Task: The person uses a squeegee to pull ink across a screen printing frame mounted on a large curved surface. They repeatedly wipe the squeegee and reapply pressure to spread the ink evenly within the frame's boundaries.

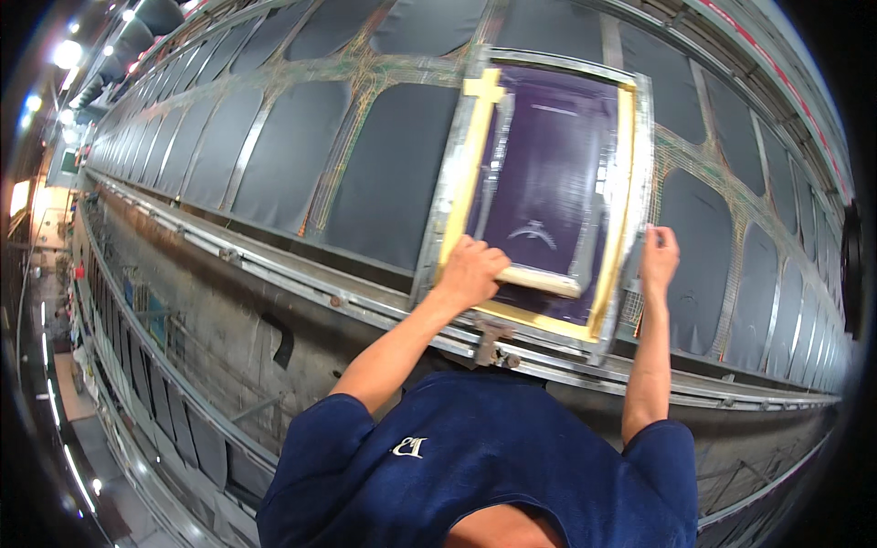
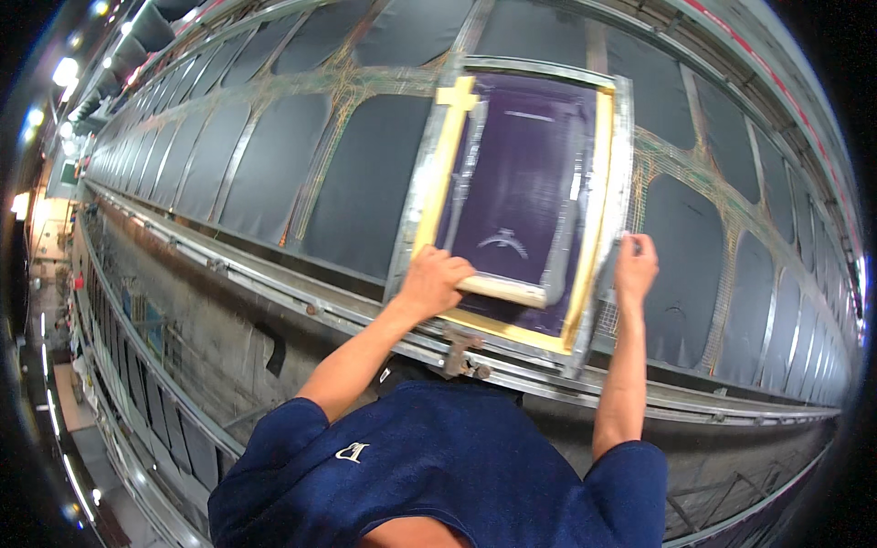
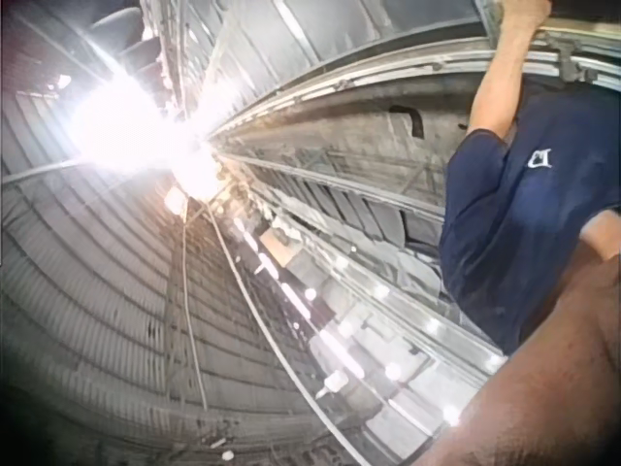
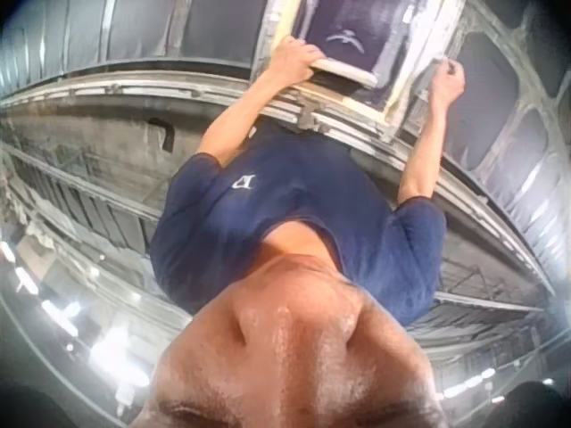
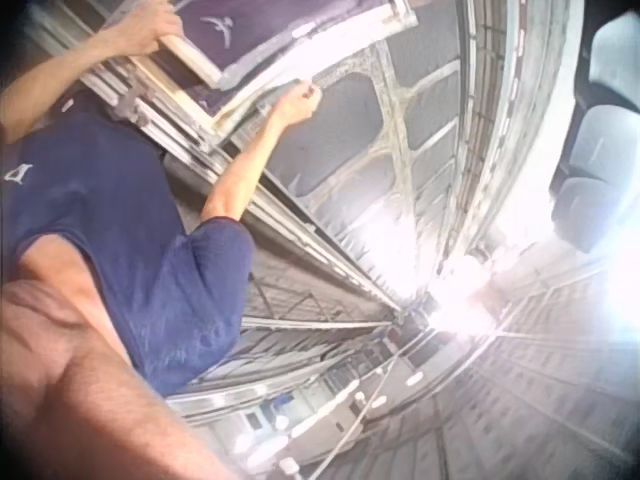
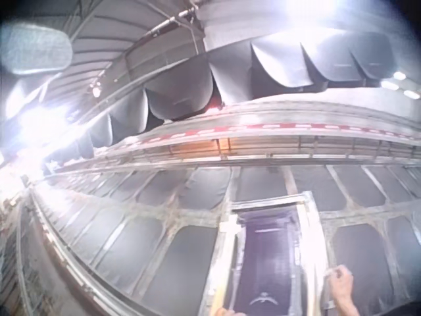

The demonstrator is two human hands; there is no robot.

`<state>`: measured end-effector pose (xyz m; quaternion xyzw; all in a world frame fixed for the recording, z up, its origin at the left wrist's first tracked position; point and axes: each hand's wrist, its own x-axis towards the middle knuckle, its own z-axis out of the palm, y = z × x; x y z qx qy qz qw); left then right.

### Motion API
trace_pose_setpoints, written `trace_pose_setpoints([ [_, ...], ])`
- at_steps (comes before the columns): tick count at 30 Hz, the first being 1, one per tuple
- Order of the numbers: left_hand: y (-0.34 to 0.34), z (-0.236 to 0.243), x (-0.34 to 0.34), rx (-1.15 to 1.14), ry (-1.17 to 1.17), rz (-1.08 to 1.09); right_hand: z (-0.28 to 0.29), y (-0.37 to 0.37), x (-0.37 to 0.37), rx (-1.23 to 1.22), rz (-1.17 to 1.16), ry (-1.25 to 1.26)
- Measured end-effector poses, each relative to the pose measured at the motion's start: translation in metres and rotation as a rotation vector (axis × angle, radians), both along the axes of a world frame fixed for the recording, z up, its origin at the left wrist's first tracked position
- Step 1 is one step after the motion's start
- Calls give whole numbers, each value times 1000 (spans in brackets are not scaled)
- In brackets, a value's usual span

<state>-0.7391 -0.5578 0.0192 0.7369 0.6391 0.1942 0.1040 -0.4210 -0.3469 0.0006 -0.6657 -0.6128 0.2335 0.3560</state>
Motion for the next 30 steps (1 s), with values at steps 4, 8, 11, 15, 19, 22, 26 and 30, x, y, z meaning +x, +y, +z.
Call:
trace_pose_setpoints([
  [4,-29,5,-115,-25,88,32,-28,-43,-122,-39,8,151],
  [8,-58,-3,-229,-32,164,6,-45,-76,-233,-35,-13,227],
  [11,-80,7,-249,98,109,-15,-46,-81,-255,-61,-2,176],
  [15,-116,-2,-241,104,167,-68,-52,-87,-265,43,-12,141],
  [19,-141,-10,-230,141,168,-55,-48,-87,-268,-83,-37,74],
  [22,-133,-12,-234,95,178,-48,-57,-79,-270,-35,-14,-64],
  [26,-77,-23,-254,138,198,-70,-50,-80,-272,-233,-21,-60],
  [30,43,-30,-290,214,214,-84,-25,-69,-269,-364,69,-281],
])
